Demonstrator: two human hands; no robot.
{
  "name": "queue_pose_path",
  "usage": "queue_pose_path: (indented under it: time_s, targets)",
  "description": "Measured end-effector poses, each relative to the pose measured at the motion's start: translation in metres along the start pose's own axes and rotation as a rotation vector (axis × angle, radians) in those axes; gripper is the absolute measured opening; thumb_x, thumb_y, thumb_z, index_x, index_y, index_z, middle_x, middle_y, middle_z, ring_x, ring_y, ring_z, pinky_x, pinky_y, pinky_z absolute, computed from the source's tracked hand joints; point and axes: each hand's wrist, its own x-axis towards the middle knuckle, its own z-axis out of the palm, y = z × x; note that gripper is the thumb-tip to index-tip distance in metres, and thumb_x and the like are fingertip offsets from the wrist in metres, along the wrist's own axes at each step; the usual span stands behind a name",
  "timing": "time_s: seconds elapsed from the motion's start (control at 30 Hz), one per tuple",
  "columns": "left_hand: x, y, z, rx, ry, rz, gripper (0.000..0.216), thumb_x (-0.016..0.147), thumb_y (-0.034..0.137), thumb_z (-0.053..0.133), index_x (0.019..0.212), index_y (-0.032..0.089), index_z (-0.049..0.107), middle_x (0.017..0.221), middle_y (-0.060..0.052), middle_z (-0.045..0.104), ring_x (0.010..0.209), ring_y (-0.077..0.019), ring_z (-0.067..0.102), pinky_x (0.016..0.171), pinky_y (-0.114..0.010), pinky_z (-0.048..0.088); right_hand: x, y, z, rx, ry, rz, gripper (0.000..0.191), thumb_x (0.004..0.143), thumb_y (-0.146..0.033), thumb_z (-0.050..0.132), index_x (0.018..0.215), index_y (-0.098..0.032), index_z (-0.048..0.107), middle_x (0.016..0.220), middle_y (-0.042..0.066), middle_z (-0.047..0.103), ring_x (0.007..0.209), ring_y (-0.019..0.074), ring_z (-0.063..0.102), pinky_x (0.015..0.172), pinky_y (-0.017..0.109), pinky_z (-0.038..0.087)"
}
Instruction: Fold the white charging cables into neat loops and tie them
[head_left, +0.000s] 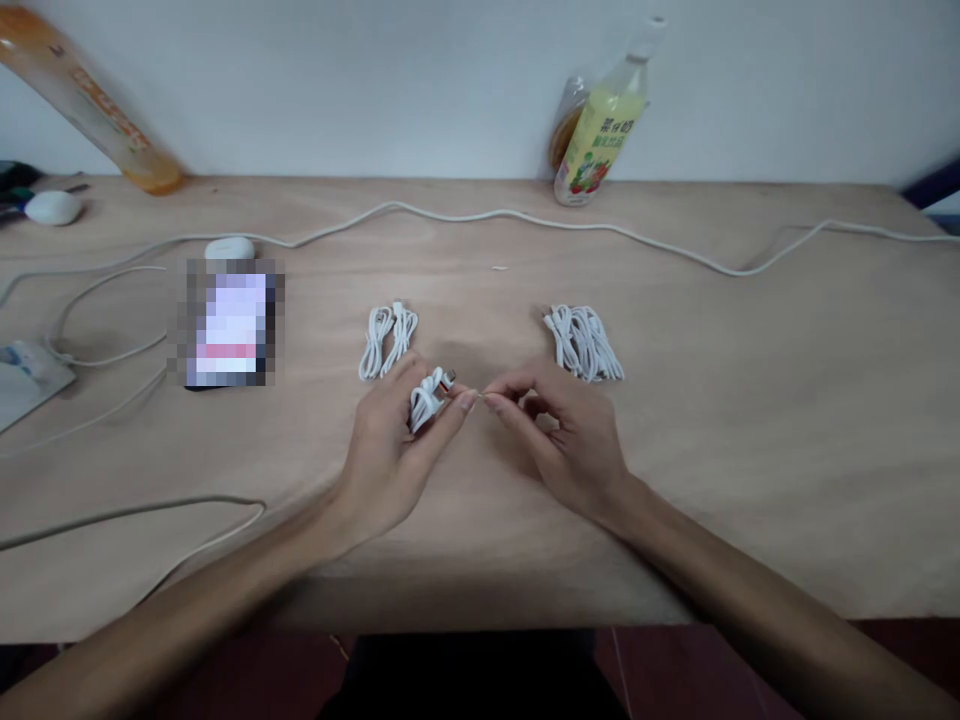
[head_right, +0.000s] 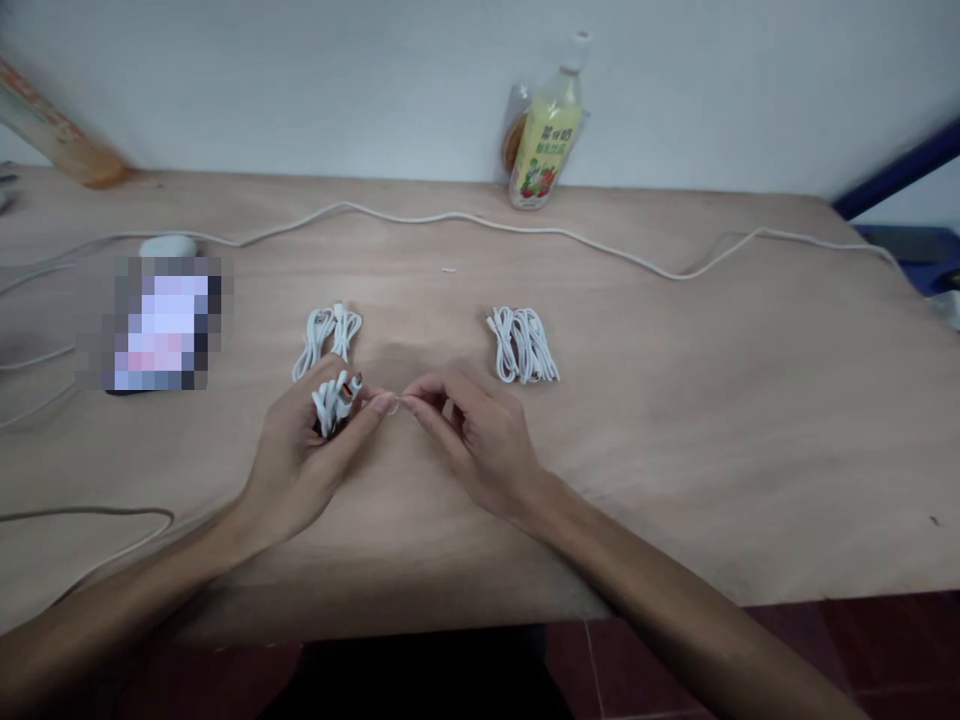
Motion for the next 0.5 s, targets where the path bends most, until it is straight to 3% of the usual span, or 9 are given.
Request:
queue_pose_path:
  time_s: [0.3,0.5]
  targets:
    - [0.0007,0.0028,0.0009,-0.048,0.003,-0.074,0.023,0.103,0.021,0.069,0.082,0.022,0.06,0.081,0.003,0.053,0.076,-0.0155,0.053,0.072,-0.034,0.041,-0.0007,-0.0057,0.0004,0.062,0.036,0.093,0.012,0.103,-0.018,0.071,0.093,-0.023,0.073,0.083,-0.002,0.07,0.069,0.0129,0.062,0.061,0.026,0.053]
    - [0.0002,0.0073,0.0,-0.083,0.004,-0.112,0.025,0.103,0.025,0.07,0.081,0.023,0.058,0.082,0.002,0.057,0.077,-0.0169,0.056,0.071,-0.035,0.044,0.0007,-0.0064,0.0009,0.281,0.044,0.206,0.01,0.099,-0.02,0.074,0.089,-0.022,0.074,0.082,-0.001,0.072,0.067,0.0122,0.063,0.053,0.023,0.052]
